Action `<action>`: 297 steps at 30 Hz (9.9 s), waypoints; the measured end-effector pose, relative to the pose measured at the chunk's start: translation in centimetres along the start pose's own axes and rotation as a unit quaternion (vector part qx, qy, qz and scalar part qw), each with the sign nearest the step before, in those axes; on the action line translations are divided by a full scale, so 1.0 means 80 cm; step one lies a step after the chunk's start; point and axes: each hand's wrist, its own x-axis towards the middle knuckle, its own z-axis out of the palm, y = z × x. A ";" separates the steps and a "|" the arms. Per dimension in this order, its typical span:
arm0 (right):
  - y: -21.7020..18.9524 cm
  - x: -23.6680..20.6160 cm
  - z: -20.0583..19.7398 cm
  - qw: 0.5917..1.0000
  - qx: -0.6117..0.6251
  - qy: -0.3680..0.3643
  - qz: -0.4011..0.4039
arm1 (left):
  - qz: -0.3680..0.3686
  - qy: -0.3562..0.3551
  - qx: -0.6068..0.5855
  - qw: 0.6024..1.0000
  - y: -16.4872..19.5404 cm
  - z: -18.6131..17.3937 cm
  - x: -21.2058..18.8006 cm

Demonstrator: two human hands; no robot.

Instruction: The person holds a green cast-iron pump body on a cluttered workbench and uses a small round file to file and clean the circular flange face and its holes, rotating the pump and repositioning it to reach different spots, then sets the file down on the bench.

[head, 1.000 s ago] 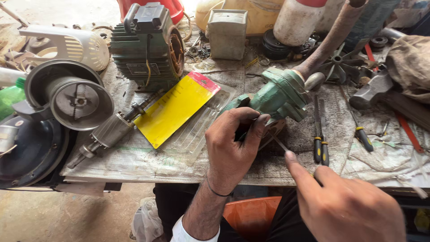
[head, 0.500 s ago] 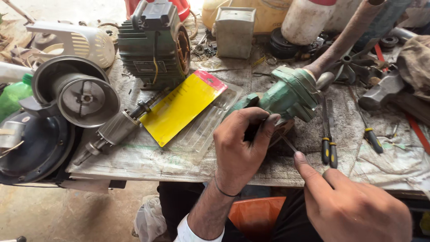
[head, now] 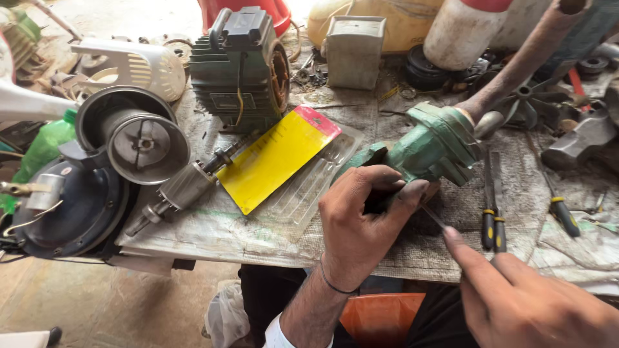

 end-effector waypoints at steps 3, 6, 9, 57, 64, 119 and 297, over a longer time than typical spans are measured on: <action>0.000 0.001 0.001 0.991 -0.027 -0.109 0.069 | 0.000 -0.005 0.015 1.000 -0.001 0.000 0.000; 0.006 0.000 0.004 0.994 0.082 -0.039 0.068 | 0.003 -0.009 0.005 1.000 -0.001 0.001 0.000; 0.017 -0.001 0.008 0.982 0.123 -0.118 0.081 | 0.017 0.002 0.008 1.000 -0.001 0.002 -0.002; 0.165 -0.033 0.107 0.859 0.451 -0.076 0.232 | 0.137 -0.007 0.153 0.979 -0.021 0.061 0.017; 0.166 -0.024 0.108 0.877 0.438 -0.047 0.192 | 0.092 -0.102 0.175 0.975 -0.016 0.051 0.023; 0.066 0.031 0.068 0.949 0.310 0.025 0.043 | 0.056 -0.061 0.141 0.987 -0.055 0.040 0.017; 0.055 -0.031 0.097 0.986 0.120 -0.093 -0.067 | 0.076 -0.101 0.129 0.984 -0.039 0.037 0.007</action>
